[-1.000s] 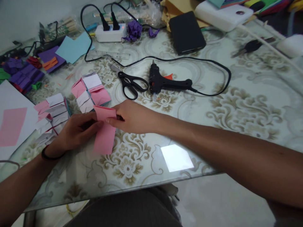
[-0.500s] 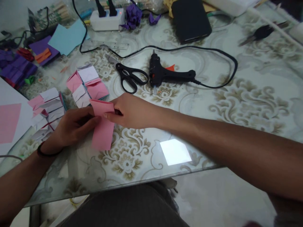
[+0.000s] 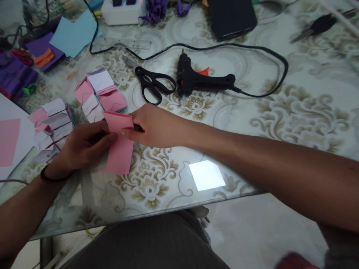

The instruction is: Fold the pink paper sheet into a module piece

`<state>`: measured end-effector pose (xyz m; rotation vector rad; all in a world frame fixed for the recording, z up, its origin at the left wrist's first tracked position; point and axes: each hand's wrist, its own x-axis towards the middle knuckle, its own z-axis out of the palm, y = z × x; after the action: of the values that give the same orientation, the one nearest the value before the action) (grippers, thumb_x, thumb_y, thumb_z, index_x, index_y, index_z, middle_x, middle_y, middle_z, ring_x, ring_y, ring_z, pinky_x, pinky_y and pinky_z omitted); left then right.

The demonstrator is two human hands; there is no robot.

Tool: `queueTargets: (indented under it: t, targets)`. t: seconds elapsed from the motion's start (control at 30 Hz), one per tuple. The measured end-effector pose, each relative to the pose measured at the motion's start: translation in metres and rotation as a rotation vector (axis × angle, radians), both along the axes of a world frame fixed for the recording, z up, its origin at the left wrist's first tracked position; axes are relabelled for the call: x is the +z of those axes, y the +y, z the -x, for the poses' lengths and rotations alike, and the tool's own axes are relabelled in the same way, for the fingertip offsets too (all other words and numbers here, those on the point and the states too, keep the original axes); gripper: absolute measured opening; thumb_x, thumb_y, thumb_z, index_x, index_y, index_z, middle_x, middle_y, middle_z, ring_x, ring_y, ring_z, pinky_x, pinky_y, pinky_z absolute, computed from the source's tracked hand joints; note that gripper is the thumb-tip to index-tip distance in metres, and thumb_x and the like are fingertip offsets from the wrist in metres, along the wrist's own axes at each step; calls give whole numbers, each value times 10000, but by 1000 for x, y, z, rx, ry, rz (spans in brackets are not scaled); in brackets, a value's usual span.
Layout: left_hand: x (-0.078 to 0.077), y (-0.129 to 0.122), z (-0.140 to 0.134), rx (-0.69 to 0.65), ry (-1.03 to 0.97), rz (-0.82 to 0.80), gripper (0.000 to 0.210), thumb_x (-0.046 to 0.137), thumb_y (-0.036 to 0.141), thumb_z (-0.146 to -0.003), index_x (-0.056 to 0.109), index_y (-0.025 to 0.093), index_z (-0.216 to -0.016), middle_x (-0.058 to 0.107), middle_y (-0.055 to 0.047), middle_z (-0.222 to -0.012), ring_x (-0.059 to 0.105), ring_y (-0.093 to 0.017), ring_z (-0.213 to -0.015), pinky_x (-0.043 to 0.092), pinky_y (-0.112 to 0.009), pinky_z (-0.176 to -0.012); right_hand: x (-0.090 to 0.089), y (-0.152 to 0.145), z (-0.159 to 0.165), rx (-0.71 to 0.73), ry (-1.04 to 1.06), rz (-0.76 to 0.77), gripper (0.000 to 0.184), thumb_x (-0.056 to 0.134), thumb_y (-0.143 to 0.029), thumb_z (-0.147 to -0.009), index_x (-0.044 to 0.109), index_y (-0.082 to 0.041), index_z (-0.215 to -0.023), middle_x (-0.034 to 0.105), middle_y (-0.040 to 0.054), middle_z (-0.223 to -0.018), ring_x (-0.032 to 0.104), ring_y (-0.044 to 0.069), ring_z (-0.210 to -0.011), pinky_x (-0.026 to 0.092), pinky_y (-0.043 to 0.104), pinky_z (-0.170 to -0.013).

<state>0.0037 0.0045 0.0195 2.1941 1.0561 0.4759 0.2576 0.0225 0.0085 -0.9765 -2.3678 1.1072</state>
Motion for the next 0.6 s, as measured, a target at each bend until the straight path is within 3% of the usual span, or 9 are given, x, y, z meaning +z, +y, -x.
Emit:
queueTargets:
  t: [0.23,0.6]
  targets:
    - [-1,1,-1,-20,-9,-39,255,610,339,-1054,676,189,-859,623,21,-669,439,-90,-550,343,-266,-506,2,0,1,-12,-20,-6,356,573,-349,-1033,527,-154,-738,459,-43,-590,372,55,-565,244,290,-608]
    - [0,0,0,5,6,-3,274,603,370,-1054,694,186,-872,649,8,-707,474,-100,-576,359,-267,-527,0,0,0,-2,8,-11,438,556,-473,-1047,559,-151,-750,491,-34,-610,401,63,-561,252,268,-581]
